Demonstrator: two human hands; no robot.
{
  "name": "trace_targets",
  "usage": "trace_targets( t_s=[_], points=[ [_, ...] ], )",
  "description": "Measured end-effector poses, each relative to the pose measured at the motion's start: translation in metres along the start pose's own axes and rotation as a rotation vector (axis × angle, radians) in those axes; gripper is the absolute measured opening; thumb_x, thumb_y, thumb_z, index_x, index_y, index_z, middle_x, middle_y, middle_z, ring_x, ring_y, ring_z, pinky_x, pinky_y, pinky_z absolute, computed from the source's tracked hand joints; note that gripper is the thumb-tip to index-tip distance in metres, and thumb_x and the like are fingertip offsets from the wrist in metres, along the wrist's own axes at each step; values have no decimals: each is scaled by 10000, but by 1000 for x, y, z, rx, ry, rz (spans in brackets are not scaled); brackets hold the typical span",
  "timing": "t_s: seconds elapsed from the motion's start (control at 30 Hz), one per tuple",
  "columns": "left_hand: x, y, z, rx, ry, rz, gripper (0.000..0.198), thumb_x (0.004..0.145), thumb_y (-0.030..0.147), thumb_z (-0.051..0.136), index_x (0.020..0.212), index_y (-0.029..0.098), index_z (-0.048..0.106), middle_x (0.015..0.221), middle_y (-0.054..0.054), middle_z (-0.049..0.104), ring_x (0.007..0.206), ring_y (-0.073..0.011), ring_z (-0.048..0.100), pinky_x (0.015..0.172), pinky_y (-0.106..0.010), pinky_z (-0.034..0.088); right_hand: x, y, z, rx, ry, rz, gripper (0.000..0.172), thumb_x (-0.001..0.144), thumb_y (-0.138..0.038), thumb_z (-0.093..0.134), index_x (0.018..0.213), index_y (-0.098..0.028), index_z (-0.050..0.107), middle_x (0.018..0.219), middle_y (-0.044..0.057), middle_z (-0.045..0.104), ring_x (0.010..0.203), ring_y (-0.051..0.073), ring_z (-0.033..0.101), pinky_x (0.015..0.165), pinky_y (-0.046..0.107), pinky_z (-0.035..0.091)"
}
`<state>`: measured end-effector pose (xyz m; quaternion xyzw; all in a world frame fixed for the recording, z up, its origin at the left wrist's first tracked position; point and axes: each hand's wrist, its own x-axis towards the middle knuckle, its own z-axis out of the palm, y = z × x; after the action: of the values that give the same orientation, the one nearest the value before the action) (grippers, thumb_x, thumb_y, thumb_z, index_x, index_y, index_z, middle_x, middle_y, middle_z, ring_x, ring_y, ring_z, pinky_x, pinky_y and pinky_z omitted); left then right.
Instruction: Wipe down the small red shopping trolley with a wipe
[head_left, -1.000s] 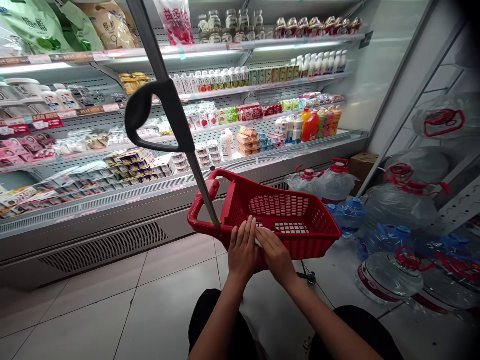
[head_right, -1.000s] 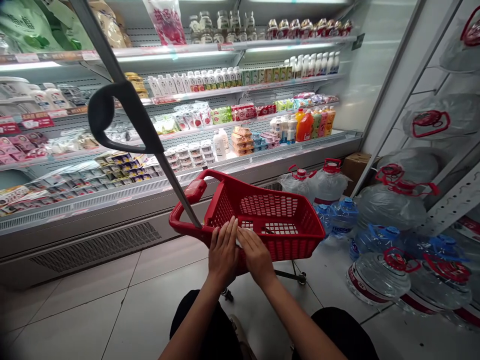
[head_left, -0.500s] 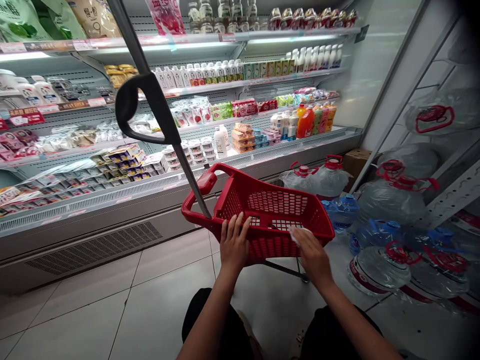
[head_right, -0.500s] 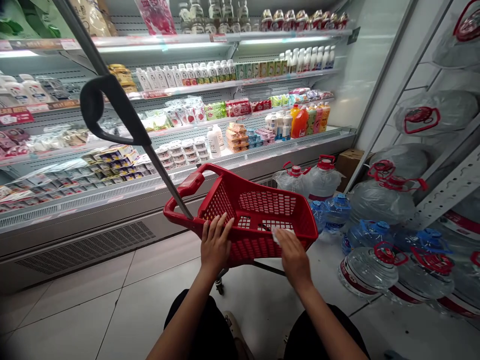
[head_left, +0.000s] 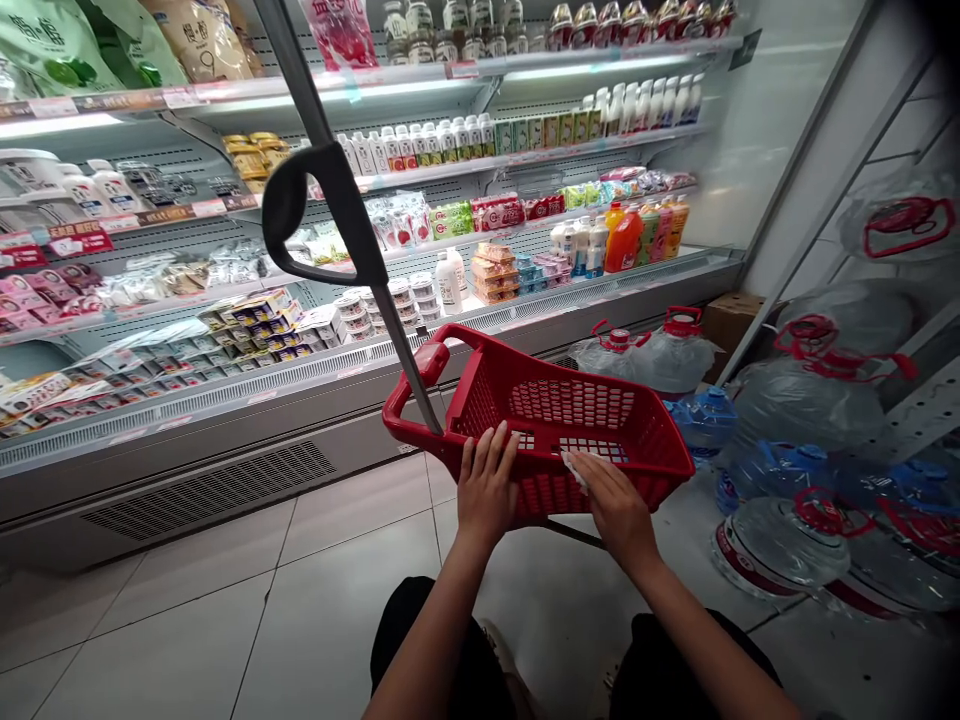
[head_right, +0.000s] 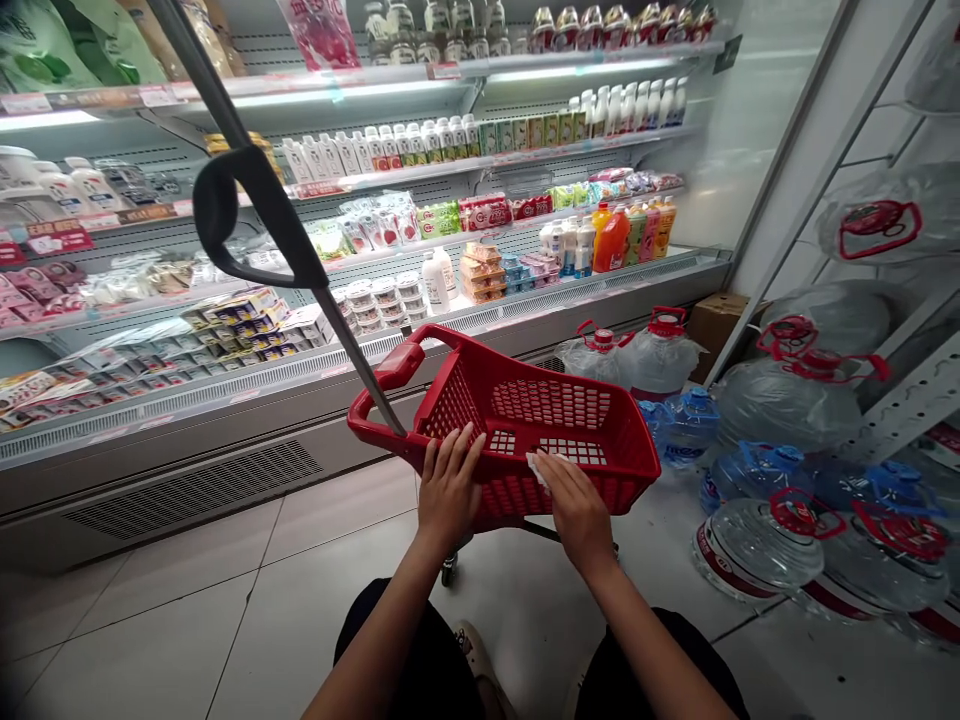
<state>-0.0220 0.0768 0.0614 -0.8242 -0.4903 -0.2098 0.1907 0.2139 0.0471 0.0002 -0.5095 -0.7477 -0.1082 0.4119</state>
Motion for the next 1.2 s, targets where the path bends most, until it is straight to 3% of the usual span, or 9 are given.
trace_targets(
  t_s=[0.1,0.2,0.33,0.57,0.67,0.73,0.9,1.0,1.2],
  points=[
    [-1,10,3,-11,1,-6,838,833,149,573,1636,242,355,1711,-21,315,1580,-273,290,1330,-520,161,10,-5,7,-6,-2,25,651,1012,-86,339,1626,-298,381,1509,18,606,1376,225,588,1195,456,463],
    [-1,18,6,-2,2,0,842,848,154,537,1656,208,305,1704,-27,329,1590,-253,269,1335,-524,127,32,-31,27,42,-9,-39,675,991,-75,344,1643,-252,345,1528,41,589,1398,217,567,1210,449,451],
    [-1,15,5,30,6,24,845,863,136,491,1673,182,254,1710,-29,307,1604,-216,232,1339,-483,88,41,-45,39,55,-15,-72,708,966,-43,332,1652,-216,317,1564,52,551,1442,210,520,1225,439,437],
    [-10,-4,-3,32,-8,36,879,843,126,538,1673,218,264,1707,-29,316,1601,-244,244,1336,-489,90,-15,51,-3,-71,0,86,589,1007,-126,327,1548,-262,515,1436,46,667,1363,239,593,1173,471,481],
    [-15,-5,-6,1,-15,8,863,846,144,562,1662,231,296,1704,-37,324,1595,-267,260,1334,-519,71,-25,66,-8,-110,24,170,555,1002,-151,332,1494,-235,577,1354,78,712,1310,271,627,1110,493,526],
    [-16,-3,-7,-19,-23,-1,854,843,162,581,1652,238,320,1704,-42,327,1591,-285,269,1331,-544,71,-19,49,-2,-113,44,153,556,987,-123,341,1467,-221,602,1315,86,731,1276,280,646,1113,508,518],
    [-15,-1,-5,-20,-23,-23,765,862,179,570,1606,236,402,1715,-35,298,1590,-275,269,1330,-561,61,22,-38,30,20,-5,-37,610,980,-50,335,1544,-210,504,1470,59,640,1355,224,599,1196,436,456],
    [-13,-7,-4,0,-16,-16,742,866,161,553,1593,232,421,1720,-29,283,1597,-251,252,1333,-548,57,34,-55,36,74,11,-67,564,1013,-71,348,1539,-207,497,1474,53,638,1345,202,610,1186,408,471],
    [-5,-25,-5,21,-26,17,792,830,101,557,1597,239,416,1722,-30,280,1602,-248,240,1335,-528,104,-2,10,2,-31,-16,-15,557,1031,-89,371,1536,-276,513,1441,20,665,1277,219,656,1127,435,520]
  ],
)
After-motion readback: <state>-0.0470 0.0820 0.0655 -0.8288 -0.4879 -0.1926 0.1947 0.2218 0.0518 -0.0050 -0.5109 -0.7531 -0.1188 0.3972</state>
